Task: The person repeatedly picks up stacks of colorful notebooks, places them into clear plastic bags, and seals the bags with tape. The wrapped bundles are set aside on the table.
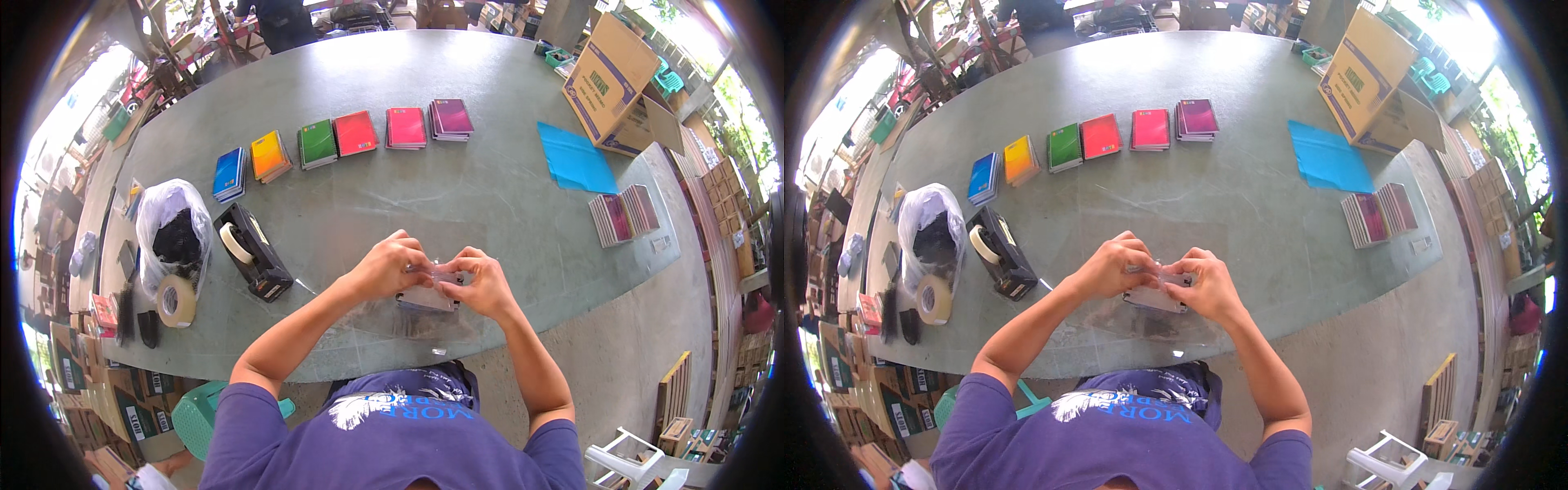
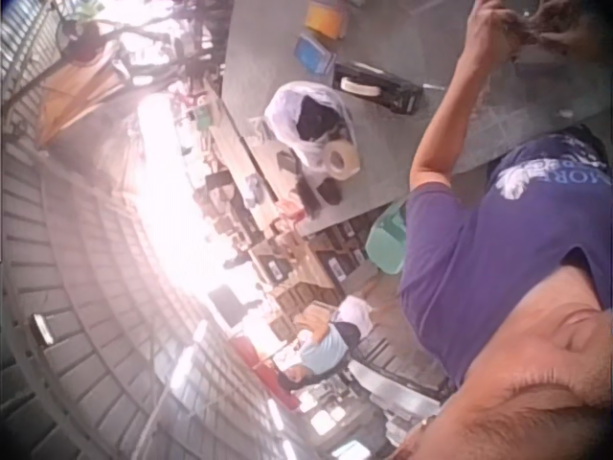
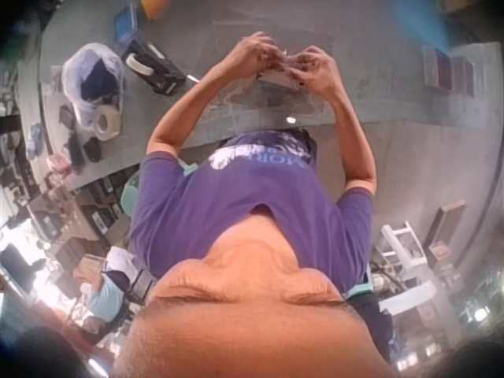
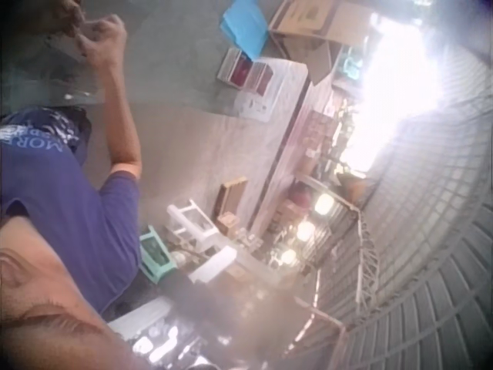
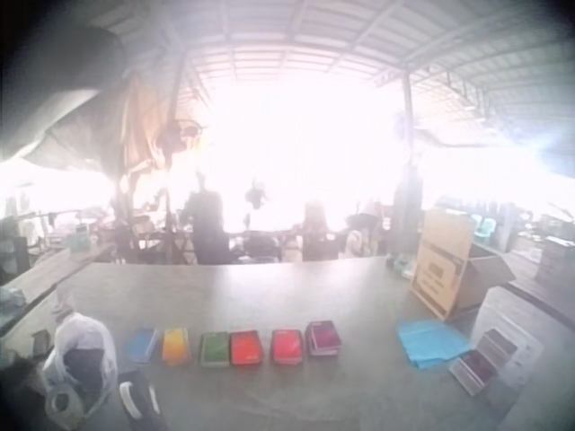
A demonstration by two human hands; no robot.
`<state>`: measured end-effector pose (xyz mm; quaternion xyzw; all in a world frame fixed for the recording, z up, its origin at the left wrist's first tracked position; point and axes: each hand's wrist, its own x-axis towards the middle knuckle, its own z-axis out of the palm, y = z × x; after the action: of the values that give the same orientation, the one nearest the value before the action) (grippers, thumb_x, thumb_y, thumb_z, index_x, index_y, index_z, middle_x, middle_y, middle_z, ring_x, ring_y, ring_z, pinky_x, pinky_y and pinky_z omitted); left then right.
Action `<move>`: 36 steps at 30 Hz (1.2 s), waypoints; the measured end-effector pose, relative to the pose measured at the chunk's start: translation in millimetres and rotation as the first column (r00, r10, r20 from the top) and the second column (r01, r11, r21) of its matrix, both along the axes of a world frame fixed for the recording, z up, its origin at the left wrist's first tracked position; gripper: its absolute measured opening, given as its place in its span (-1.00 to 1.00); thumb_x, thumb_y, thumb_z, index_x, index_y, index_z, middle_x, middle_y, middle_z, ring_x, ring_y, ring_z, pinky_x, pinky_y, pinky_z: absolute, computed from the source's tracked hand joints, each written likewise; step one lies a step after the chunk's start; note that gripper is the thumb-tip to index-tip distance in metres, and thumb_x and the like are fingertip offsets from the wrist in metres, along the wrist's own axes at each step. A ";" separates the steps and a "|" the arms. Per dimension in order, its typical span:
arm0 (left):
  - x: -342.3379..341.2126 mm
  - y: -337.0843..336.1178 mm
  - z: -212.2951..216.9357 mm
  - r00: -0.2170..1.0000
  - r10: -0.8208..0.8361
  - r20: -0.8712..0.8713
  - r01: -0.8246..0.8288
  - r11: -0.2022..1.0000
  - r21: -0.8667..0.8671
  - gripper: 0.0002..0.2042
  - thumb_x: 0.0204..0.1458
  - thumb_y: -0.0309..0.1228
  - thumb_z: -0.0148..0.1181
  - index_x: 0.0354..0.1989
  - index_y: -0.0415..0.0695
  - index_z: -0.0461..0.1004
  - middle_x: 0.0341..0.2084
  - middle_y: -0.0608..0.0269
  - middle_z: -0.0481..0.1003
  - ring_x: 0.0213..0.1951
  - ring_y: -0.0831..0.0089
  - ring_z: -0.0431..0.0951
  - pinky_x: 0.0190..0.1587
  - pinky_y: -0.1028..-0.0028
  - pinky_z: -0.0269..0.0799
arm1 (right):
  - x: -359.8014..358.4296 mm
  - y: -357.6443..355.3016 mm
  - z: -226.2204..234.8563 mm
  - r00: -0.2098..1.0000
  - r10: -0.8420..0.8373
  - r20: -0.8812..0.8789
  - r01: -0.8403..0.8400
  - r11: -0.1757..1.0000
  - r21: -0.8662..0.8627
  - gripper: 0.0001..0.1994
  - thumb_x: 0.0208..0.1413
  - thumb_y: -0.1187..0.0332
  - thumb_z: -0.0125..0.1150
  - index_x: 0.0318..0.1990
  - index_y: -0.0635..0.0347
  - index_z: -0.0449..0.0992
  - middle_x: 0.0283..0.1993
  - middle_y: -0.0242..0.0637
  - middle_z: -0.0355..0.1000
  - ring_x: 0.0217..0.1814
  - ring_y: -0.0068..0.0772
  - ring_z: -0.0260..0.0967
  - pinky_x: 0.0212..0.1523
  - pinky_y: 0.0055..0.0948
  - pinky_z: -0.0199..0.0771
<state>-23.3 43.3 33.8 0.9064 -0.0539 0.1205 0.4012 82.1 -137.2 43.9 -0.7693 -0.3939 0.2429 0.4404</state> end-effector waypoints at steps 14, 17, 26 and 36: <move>-65.7 -59.3 -22.2 0.903 0.101 0.417 -0.337 0.768 0.544 -0.67 -0.22 -0.41 0.18 -0.19 -0.20 0.51 -0.22 0.24 0.47 -0.11 0.35 0.41 -0.08 0.35 0.30 | -42.3 -23.7 3.6 0.619 0.261 0.741 -0.210 0.964 -0.164 -0.61 0.04 0.40 0.05 0.06 0.29 0.38 0.19 -0.14 0.26 0.30 -0.20 0.10 0.31 -0.19 -0.02; -66.2 -62.7 -48.5 0.816 0.173 0.552 -0.484 0.727 0.488 -0.68 -0.16 -0.38 0.13 -0.15 -0.11 0.52 -0.11 0.31 0.46 -0.02 0.37 0.37 -0.01 0.31 0.22 | -29.7 -11.1 -16.4 0.722 0.330 0.608 -0.348 0.933 -0.092 -0.57 0.09 0.41 0.05 0.16 0.21 0.32 0.32 -0.22 0.12 0.43 -0.19 -0.11 0.37 -0.15 -0.15; -108.9 -34.6 -73.1 0.618 0.477 0.625 -0.767 0.539 0.347 -0.50 0.02 -0.10 0.14 0.17 0.12 0.30 0.18 0.20 0.18 0.21 0.12 0.10 0.19 0.08 -0.01 | -21.7 -11.4 -37.1 0.594 0.300 0.747 -0.405 0.913 -0.045 -0.59 0.12 0.35 0.07 0.15 0.16 0.35 0.29 -0.31 0.18 0.42 -0.26 -0.06 0.37 -0.17 -0.12; -171.4 117.9 -68.6 -0.109 0.910 -0.399 -0.932 -0.233 -0.276 -0.51 -0.13 0.02 0.29 -0.63 -0.27 0.51 -0.66 0.24 0.45 -0.57 0.49 0.40 -0.46 0.45 0.28 | -27.1 -10.6 -39.8 0.596 0.244 0.765 -0.373 0.928 -0.006 -0.62 0.15 0.36 0.00 0.13 0.20 0.36 0.26 -0.27 0.22 0.40 -0.24 -0.01 0.37 -0.18 -0.15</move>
<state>-194.7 161.1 -34.8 0.5035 0.6804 0.3665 0.3862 55.0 -147.8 4.0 -0.6830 -0.6853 -0.0569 0.2463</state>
